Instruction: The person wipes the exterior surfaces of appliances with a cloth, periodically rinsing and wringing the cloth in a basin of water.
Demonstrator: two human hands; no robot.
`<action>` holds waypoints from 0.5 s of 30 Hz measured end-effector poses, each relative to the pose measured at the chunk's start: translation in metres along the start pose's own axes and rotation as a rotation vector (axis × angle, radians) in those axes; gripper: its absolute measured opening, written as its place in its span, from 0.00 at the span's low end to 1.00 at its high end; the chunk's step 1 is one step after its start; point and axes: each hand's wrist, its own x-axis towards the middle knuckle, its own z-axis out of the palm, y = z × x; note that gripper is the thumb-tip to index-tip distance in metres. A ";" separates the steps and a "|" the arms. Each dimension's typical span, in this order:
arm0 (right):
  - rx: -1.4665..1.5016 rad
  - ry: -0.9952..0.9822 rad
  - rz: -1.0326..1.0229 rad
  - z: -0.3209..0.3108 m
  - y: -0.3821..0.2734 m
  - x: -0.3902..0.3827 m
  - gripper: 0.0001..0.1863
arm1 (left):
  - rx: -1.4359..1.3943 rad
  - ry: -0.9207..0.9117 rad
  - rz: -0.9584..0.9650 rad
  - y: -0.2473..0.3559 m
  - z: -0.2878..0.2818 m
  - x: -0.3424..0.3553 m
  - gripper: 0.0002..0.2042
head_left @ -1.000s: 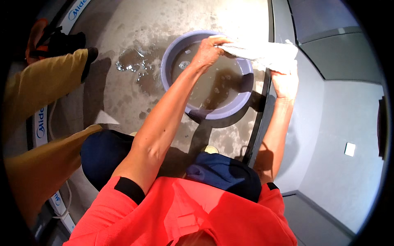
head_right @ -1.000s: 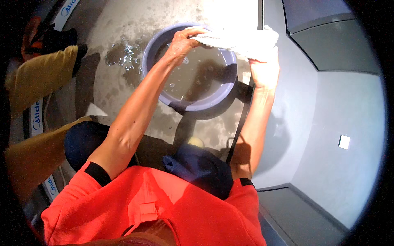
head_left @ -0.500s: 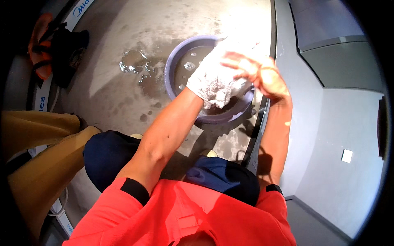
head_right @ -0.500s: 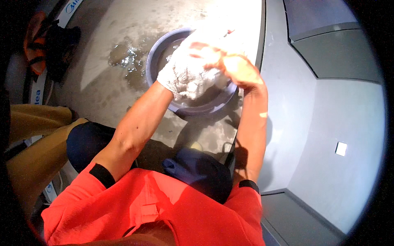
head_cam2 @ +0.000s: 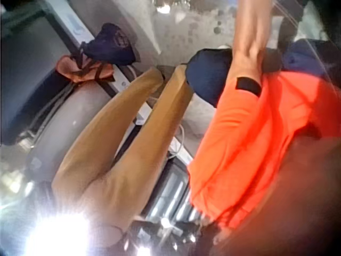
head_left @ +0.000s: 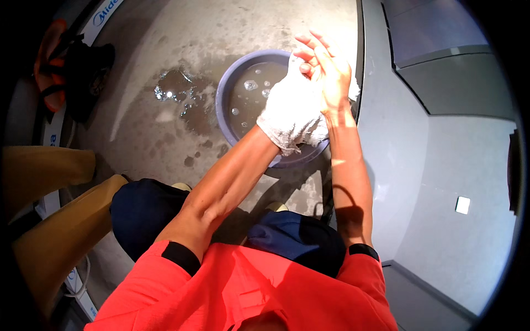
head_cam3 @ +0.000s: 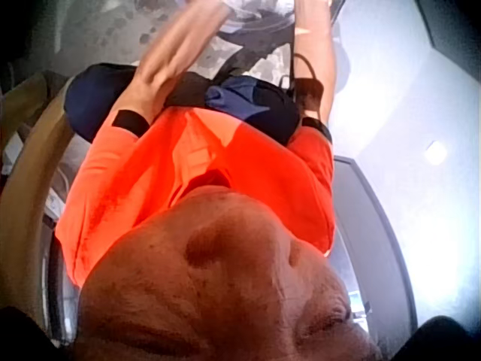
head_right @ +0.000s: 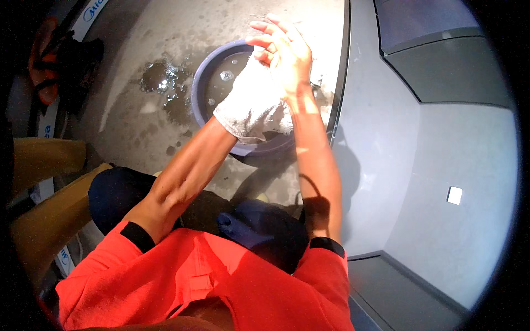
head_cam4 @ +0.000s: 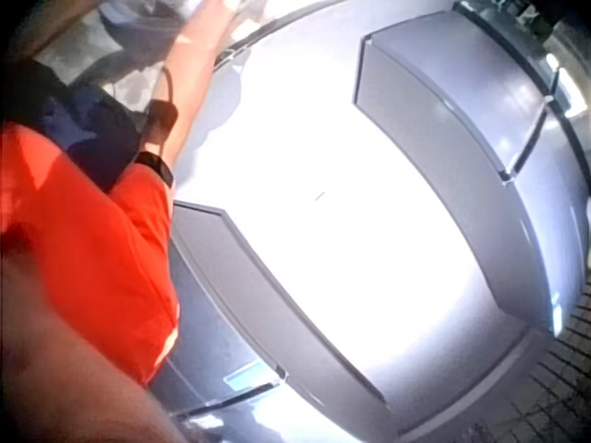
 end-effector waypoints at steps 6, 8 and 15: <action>-1.121 0.076 -0.611 -0.037 -0.002 0.007 0.17 | 0.472 0.018 0.003 -0.013 0.016 -0.012 0.16; -1.407 0.137 -0.664 -0.045 -0.010 0.003 0.19 | 0.595 0.017 -0.006 -0.014 0.019 -0.019 0.16; -2.111 0.152 -0.620 -0.021 -0.009 -0.024 0.20 | 0.447 -0.138 -0.053 -0.014 0.013 -0.012 0.17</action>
